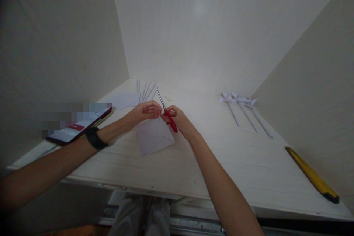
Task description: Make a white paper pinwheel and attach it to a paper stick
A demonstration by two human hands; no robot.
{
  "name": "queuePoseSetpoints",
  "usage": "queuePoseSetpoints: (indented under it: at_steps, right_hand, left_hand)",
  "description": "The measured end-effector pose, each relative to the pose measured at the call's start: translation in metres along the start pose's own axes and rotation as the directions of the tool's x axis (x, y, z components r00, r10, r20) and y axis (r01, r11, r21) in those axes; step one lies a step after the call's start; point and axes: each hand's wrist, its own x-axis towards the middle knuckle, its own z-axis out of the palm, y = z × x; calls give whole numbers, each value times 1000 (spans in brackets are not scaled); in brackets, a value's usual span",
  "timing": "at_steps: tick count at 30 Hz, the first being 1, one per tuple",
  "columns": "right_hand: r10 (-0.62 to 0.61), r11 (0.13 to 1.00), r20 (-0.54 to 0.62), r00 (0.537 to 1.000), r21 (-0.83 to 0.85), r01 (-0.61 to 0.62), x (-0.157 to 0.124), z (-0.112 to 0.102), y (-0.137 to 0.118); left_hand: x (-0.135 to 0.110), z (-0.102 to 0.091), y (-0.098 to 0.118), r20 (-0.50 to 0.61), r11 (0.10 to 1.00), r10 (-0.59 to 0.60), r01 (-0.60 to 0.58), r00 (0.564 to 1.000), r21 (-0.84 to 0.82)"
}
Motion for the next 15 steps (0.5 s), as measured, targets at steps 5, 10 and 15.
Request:
queuePoseSetpoints:
  at_steps: [5,10,15]
  right_hand:
    - [-36,999,17,999,26,35,0,0,1]
    - [-25,999,28,999,30,24,3,-2,5]
    - [-17,1000,29,999,22,16,4,-4,7]
  left_hand:
    - [2,-2,-4,27,1000,-1,2,1000,-18]
    - [1,-1,-4,29,999,31,-31,999,10]
    - [0,0,-1,9,997,40,-40,999,59]
